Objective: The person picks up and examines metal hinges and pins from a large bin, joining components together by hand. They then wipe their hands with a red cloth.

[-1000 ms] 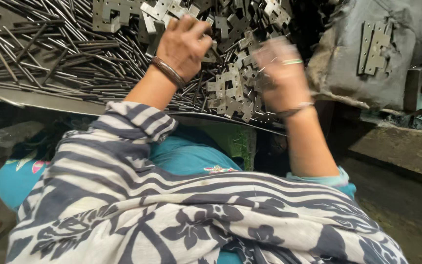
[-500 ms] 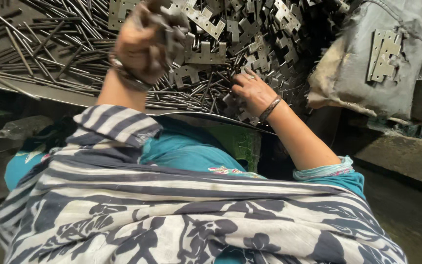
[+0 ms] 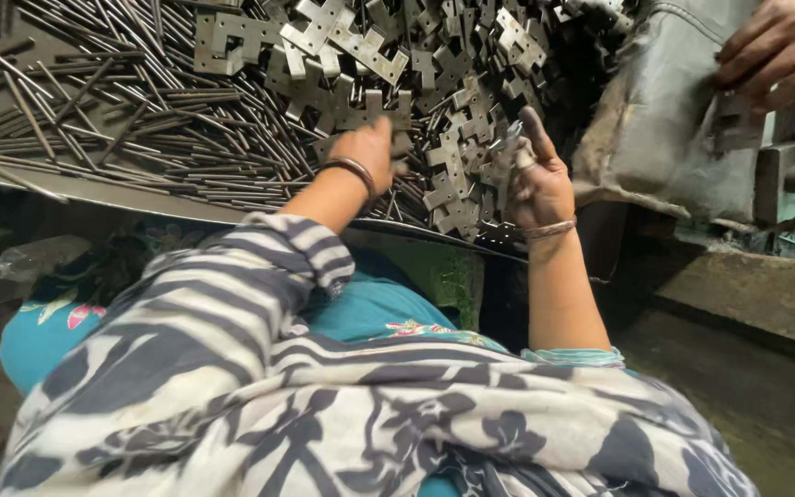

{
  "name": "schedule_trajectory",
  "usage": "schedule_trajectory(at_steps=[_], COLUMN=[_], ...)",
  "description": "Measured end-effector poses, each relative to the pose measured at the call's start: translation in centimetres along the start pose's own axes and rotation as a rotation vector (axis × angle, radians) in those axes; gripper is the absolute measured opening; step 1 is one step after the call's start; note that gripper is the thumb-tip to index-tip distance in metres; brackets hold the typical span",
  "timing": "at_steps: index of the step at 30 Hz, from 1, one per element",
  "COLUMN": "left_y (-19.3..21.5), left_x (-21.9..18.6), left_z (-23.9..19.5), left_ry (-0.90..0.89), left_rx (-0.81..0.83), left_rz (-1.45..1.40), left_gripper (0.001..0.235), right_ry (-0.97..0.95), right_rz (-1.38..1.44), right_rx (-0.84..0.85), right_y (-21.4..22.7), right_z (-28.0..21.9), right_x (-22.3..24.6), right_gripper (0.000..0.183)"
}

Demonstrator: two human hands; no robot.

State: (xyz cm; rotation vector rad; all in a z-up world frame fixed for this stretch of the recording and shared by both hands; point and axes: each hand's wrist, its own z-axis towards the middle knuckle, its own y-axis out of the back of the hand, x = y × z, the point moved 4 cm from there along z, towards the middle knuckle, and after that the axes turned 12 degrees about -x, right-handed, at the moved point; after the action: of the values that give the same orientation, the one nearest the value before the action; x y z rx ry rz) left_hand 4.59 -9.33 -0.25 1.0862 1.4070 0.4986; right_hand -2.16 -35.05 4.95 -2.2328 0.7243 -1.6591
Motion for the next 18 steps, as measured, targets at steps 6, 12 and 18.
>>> schedule_trajectory(at_steps=[6, 12, 18], left_y=[-2.9, 1.0, 1.8], left_x=[1.1, 7.4, 4.3], left_z=[0.7, -0.9, -2.8], left_ry=[-0.052, 0.024, 0.564], left_rx=[0.087, -0.128, -0.163], left_rz=[0.162, -0.384, -1.897], left_gripper=[0.048, 0.046, 0.055], right_ry=[-0.154, -0.149, 0.409], right_rz=[0.545, 0.320, -0.626], right_rx=[0.076, -0.291, -0.135], right_y=[-1.6, -3.2, -8.4], right_z=[-1.1, -0.3, 1.5], right_x=[1.1, 2.1, -1.4], right_gripper=[0.063, 0.046, 0.045])
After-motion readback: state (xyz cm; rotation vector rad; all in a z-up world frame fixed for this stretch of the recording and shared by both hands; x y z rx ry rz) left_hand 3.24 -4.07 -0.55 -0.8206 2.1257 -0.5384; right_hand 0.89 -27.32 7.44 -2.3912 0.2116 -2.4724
